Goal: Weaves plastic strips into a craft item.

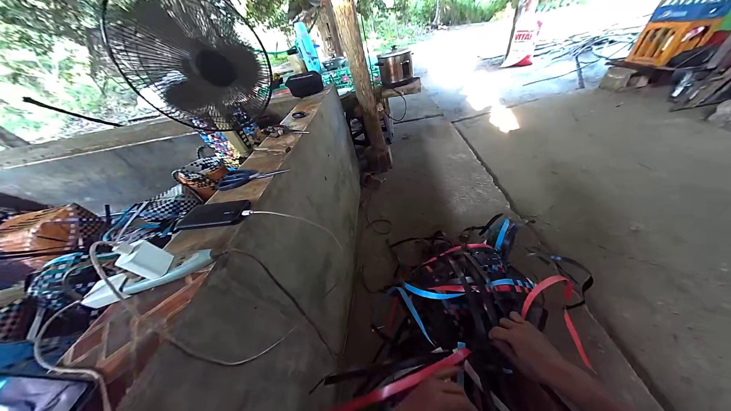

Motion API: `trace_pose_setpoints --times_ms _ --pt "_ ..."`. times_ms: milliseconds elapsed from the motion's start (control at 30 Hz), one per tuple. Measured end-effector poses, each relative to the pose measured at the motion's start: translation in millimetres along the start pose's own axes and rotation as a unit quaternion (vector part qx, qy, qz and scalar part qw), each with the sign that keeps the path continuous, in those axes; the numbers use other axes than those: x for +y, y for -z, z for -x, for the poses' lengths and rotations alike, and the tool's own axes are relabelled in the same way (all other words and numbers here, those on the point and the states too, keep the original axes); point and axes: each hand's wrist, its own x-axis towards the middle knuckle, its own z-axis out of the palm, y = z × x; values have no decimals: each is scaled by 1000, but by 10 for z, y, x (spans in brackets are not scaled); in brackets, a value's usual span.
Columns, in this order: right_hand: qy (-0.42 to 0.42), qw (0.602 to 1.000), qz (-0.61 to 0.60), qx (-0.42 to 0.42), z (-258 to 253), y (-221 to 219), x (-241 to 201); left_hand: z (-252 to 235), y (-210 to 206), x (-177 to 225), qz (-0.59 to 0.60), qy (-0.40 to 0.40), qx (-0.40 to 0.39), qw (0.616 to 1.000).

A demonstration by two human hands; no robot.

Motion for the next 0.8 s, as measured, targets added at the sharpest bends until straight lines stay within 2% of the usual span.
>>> trace_pose_setpoints --times_ms 100,233,300,367,433,533,633,700,800 --pt "0 1000 3 29 -16 -43 6 48 168 -82 -5 110 -17 994" --pt "-19 999 9 35 -28 -107 13 -40 393 -200 -6 195 1 981" --pt "-26 999 9 28 -12 -101 19 -101 507 -180 -69 300 -50 950" --pt "-23 999 7 31 20 -101 40 -165 560 -193 -123 420 -109 892" --pt "-19 999 9 39 45 -111 61 -210 557 -236 -142 480 -99 860" --pt "-18 999 6 46 52 -131 71 -307 453 -259 -152 501 23 852" --pt "-19 999 7 42 43 -143 72 -470 333 -327 -188 496 70 845" --pt "-25 999 7 36 58 -140 79 -565 230 -362 -204 465 84 857" --pt "-23 998 -4 54 114 -150 80 -645 7 -391 -219 374 132 891"
